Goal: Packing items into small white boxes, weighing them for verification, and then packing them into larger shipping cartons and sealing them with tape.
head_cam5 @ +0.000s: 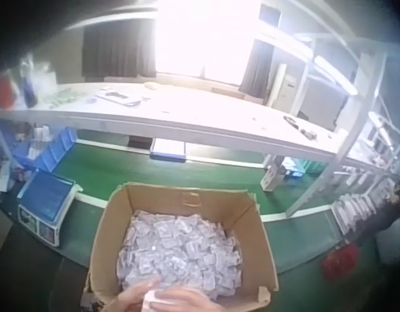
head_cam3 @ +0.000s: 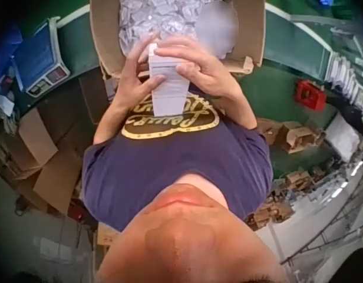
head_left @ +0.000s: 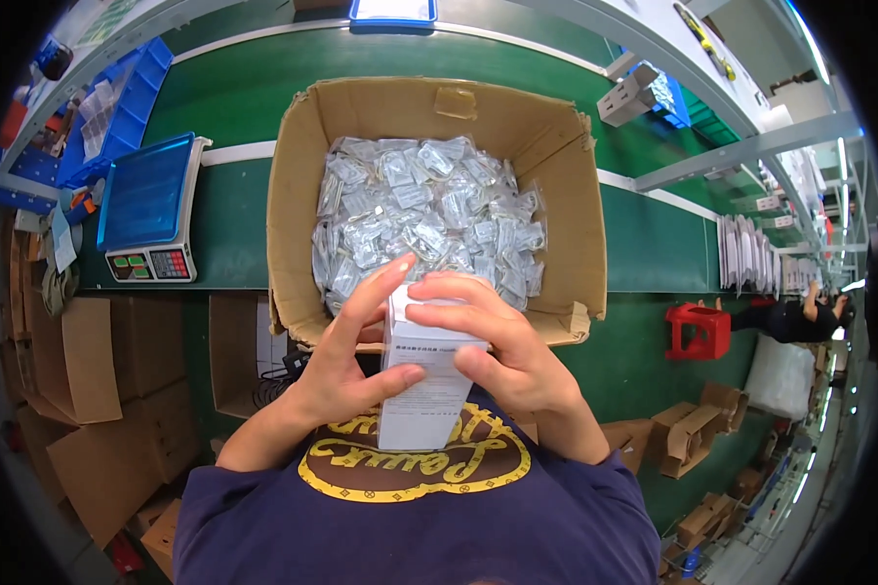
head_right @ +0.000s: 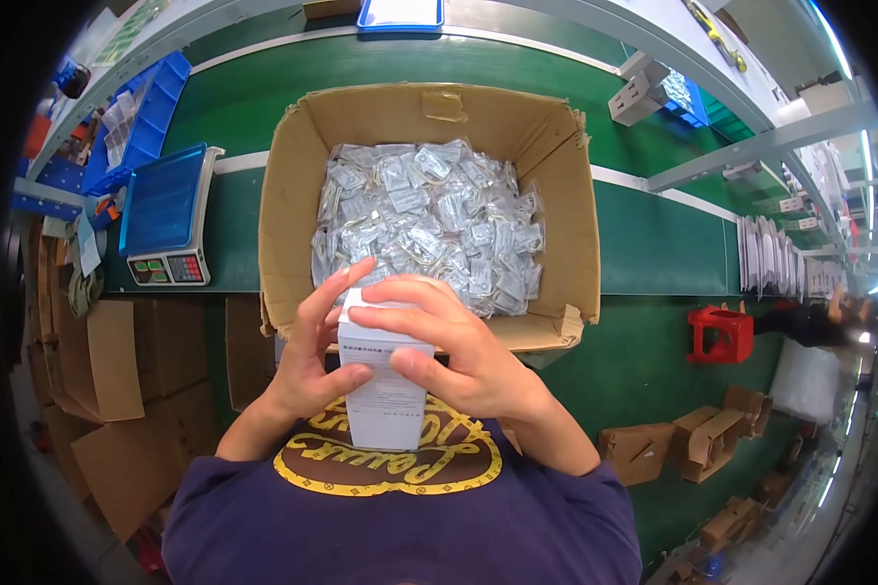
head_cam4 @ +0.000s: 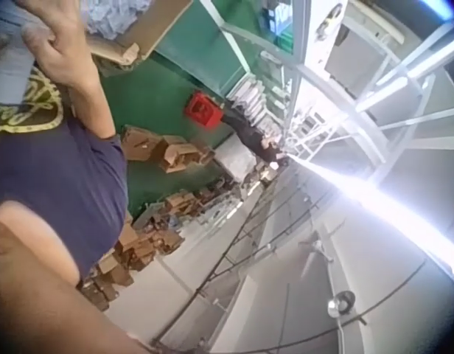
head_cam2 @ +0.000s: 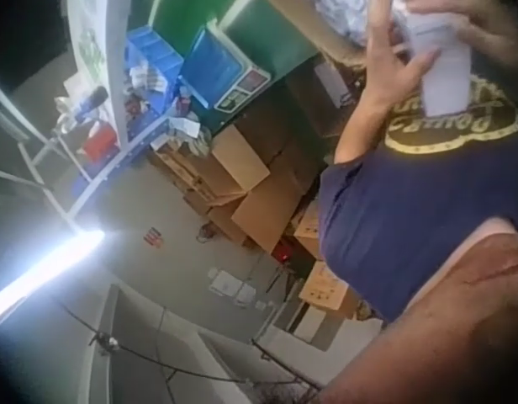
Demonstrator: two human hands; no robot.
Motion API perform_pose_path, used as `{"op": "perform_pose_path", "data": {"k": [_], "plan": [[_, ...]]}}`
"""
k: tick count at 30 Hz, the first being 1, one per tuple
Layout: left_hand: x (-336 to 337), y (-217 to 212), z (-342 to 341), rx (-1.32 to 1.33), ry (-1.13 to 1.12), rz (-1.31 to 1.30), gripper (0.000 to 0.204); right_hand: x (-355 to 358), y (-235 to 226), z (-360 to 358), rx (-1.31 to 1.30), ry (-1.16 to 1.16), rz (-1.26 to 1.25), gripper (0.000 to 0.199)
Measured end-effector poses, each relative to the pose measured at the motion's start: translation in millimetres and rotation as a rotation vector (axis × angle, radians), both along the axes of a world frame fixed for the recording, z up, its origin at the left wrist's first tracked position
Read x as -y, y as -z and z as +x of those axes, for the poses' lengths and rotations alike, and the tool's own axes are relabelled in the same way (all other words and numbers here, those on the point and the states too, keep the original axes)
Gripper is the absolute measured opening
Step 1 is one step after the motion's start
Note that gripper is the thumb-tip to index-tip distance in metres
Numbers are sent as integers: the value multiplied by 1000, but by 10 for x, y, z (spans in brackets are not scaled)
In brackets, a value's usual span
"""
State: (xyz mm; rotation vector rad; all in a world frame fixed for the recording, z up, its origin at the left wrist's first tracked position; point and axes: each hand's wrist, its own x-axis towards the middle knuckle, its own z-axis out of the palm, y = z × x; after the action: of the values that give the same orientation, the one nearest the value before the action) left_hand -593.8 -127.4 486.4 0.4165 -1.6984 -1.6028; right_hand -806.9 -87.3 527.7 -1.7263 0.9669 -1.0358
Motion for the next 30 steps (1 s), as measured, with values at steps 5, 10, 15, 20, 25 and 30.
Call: {"op": "perform_pose_path", "data": {"k": [5,10,15,20,25,30], "plan": [[4,11,6,57,-63,8,51,93,104,-58,-56,-119,7,33],[93,15,206,50,-253,-15,41,93,338,349,328,304,40,49],[1446,-97,1647,37,-882,61,46,234,193,-430,32,599,-82,26],[2780,386,3207,597,-987,-28,44,316,387,-919,-71,620,377,21],[3593,1599,3684,828,-1137,-259,41,248,711,-1124,-162,673,509,19],[4294,1777,3416,975,-979,-311,40,305,737,-1181,-212,632,646,15]]}}
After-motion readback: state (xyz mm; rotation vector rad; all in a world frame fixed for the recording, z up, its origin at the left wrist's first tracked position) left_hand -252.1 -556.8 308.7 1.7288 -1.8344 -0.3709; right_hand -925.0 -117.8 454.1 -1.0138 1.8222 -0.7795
